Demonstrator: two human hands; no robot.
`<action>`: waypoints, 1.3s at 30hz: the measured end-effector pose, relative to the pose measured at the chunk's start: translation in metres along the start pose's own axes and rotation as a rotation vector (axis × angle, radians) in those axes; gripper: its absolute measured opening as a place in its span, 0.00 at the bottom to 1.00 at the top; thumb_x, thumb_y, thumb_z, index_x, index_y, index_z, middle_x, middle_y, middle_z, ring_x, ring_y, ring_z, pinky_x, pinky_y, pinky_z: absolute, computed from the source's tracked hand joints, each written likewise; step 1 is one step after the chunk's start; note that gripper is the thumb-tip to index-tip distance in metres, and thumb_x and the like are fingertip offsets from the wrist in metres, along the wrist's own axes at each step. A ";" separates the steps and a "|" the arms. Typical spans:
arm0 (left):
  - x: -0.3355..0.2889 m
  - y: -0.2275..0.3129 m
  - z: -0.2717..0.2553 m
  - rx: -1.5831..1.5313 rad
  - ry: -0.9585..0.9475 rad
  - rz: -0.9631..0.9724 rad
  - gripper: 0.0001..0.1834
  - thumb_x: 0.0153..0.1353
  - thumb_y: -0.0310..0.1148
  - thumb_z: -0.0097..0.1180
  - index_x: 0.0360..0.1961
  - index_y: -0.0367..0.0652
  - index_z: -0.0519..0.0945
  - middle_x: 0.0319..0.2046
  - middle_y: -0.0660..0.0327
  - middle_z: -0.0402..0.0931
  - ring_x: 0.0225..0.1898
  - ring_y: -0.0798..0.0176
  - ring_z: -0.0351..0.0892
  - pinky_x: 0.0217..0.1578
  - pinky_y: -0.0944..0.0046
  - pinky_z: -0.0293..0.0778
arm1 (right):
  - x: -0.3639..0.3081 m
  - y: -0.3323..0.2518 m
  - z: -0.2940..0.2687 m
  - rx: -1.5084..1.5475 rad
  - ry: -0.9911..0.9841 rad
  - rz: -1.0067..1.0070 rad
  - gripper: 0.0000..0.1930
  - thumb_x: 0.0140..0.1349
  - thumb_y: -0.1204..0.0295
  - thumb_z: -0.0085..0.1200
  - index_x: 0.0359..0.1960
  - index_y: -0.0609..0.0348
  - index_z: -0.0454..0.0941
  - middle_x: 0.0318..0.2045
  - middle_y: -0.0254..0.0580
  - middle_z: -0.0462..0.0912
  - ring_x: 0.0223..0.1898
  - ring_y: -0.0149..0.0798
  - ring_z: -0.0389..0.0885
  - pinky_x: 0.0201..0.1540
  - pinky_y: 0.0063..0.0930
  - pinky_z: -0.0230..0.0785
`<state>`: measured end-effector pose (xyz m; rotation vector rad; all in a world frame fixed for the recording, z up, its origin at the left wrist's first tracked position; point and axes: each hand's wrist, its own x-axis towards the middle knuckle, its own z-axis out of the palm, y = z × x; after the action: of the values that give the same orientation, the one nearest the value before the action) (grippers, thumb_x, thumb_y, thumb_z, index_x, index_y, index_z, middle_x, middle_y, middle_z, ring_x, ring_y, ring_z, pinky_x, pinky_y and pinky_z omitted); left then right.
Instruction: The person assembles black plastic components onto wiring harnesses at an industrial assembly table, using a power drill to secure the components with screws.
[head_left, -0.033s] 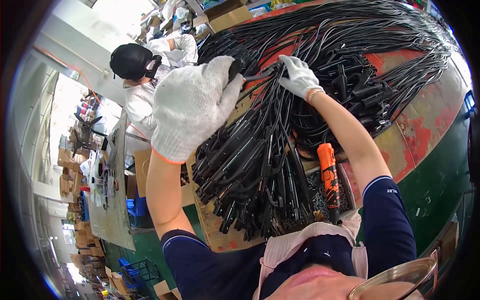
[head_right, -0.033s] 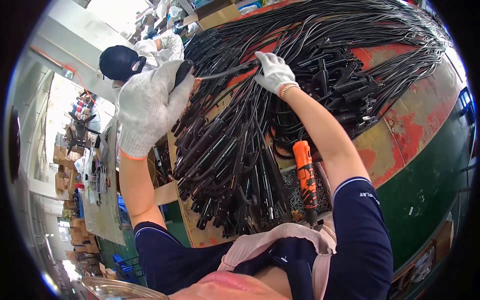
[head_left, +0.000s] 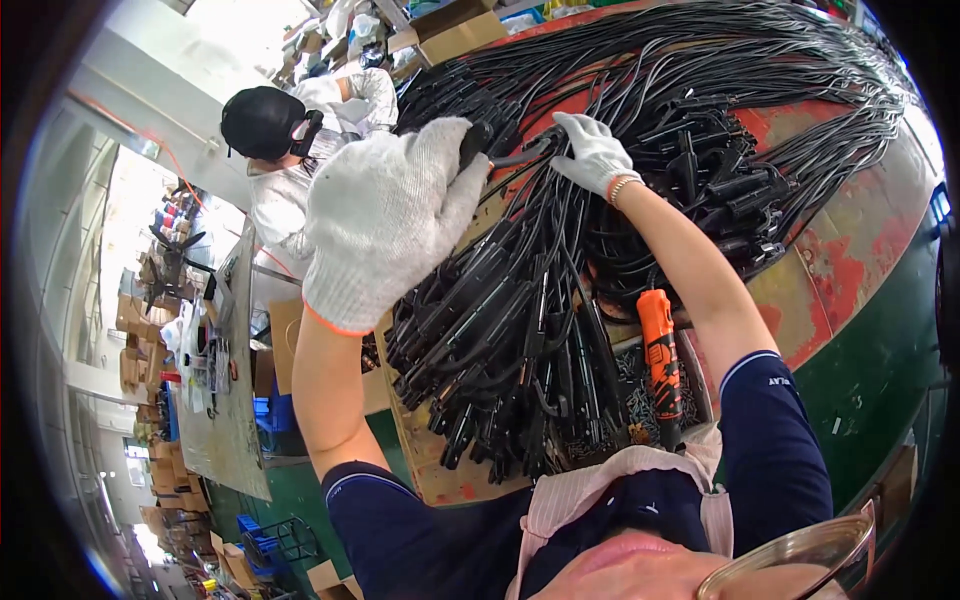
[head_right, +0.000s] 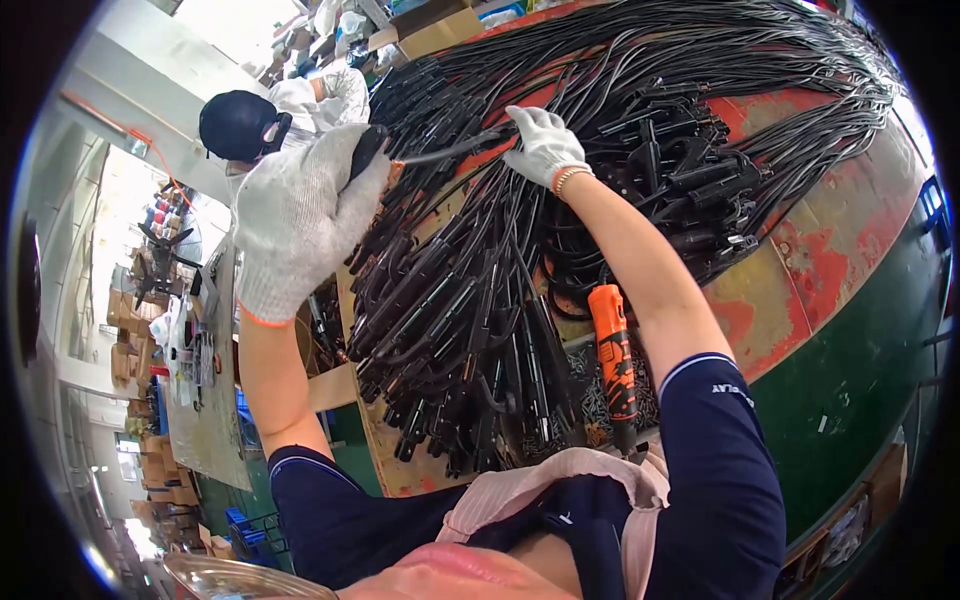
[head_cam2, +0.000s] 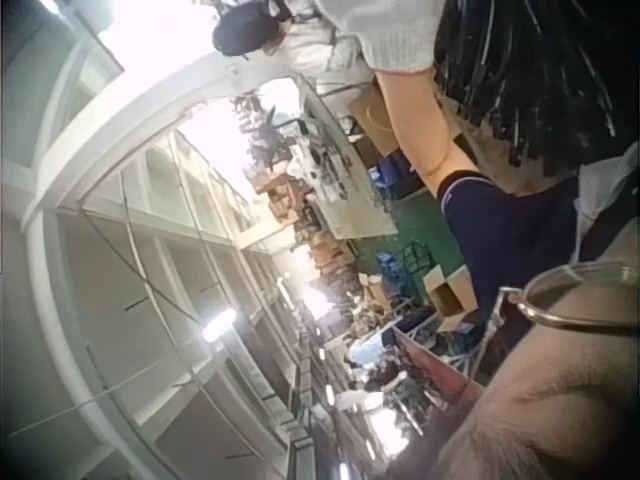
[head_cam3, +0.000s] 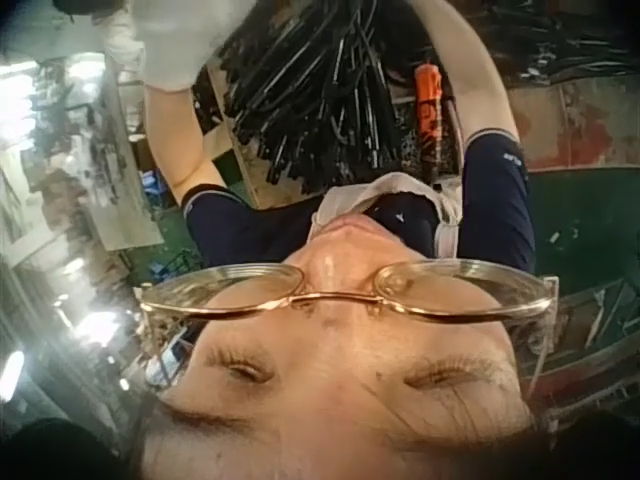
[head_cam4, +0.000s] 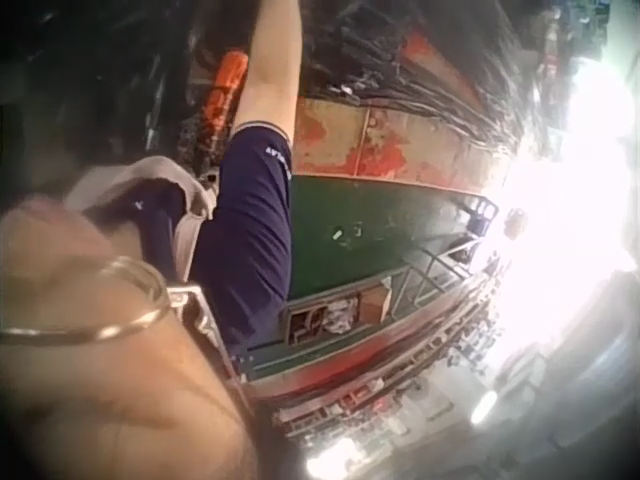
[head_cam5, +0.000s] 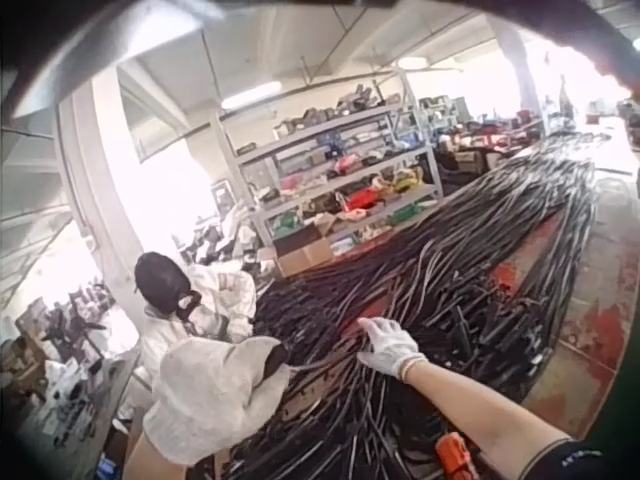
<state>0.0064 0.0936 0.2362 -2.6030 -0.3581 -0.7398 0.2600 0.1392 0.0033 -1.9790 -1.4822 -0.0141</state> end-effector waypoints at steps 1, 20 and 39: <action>-0.003 0.000 0.000 -0.010 -0.008 -0.002 0.09 0.59 0.37 0.60 0.35 0.44 0.78 0.18 0.58 0.75 0.19 0.55 0.78 0.22 0.57 0.72 | 0.006 0.001 0.008 -0.007 -0.025 0.018 0.35 0.53 0.56 0.61 0.64 0.40 0.64 0.63 0.43 0.68 0.64 0.54 0.65 0.64 0.42 0.62; -0.073 -0.034 0.039 -0.307 -0.651 -0.343 0.24 0.64 0.41 0.50 0.59 0.44 0.73 0.43 0.46 0.80 0.43 0.45 0.80 0.44 0.52 0.75 | -0.006 -0.101 -0.050 -0.027 -0.449 -0.955 0.25 0.50 0.50 0.64 0.46 0.48 0.76 0.36 0.37 0.80 0.38 0.47 0.82 0.34 0.38 0.75; -0.103 0.045 0.088 -0.893 -0.178 -0.481 0.22 0.60 0.30 0.56 0.54 0.33 0.72 0.45 0.50 0.77 0.43 0.52 0.78 0.45 0.60 0.76 | -0.109 -0.079 -0.101 0.308 0.305 -0.678 0.49 0.53 0.39 0.60 0.68 0.59 0.56 0.57 0.48 0.71 0.57 0.50 0.70 0.64 0.47 0.57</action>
<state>-0.0240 0.0794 0.0976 -3.4878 -0.9008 -0.9899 0.1892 0.0067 0.0800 -1.1107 -1.7485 -0.3406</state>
